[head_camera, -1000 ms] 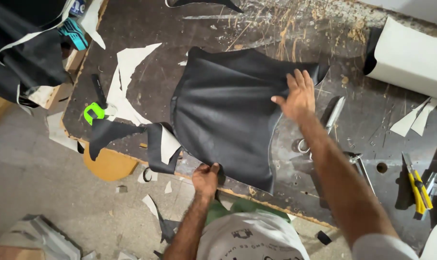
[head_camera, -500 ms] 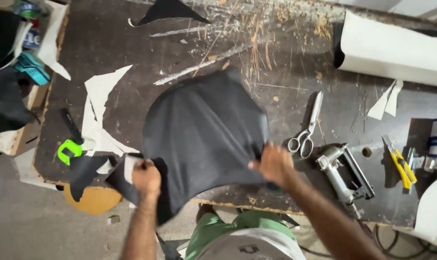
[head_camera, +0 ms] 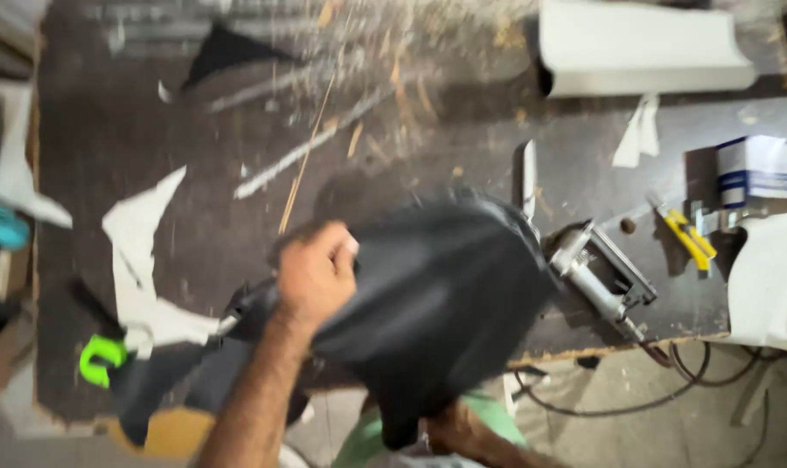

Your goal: Cutting and stapling black fabric onto a furniture frame component at a workbench.

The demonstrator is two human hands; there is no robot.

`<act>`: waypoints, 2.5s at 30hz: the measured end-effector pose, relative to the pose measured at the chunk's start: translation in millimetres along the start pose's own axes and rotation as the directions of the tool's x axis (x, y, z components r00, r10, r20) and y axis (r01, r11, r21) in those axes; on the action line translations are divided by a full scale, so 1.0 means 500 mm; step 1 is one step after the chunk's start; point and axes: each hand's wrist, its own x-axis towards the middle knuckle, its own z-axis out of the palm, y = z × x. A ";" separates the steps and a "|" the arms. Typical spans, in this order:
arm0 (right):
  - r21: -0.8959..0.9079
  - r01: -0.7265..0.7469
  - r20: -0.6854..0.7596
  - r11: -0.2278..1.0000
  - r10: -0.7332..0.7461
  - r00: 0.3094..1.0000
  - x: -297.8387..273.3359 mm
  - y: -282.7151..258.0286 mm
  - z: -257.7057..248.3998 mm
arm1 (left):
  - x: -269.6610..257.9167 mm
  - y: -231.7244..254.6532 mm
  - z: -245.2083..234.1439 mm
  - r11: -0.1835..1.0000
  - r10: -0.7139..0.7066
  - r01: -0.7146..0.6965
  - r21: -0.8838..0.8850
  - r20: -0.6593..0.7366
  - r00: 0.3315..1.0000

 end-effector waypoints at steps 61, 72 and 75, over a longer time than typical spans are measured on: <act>-0.549 0.081 -0.604 0.832 -0.462 0.650 0.087 -0.260 -0.511 | 0.169 0.007 0.227 0.779 -0.451 0.618 0.107 0.781 0.433; -0.753 -0.637 0.010 -0.164 -0.971 0.238 0.103 -0.077 -0.688 | 0.172 0.000 0.252 0.802 -0.401 0.597 0.029 0.767 0.501; -0.447 -0.148 -0.595 0.882 -0.170 0.785 -0.129 -0.379 -0.559 | 0.159 0.004 0.253 0.824 -0.397 0.565 0.030 0.742 0.540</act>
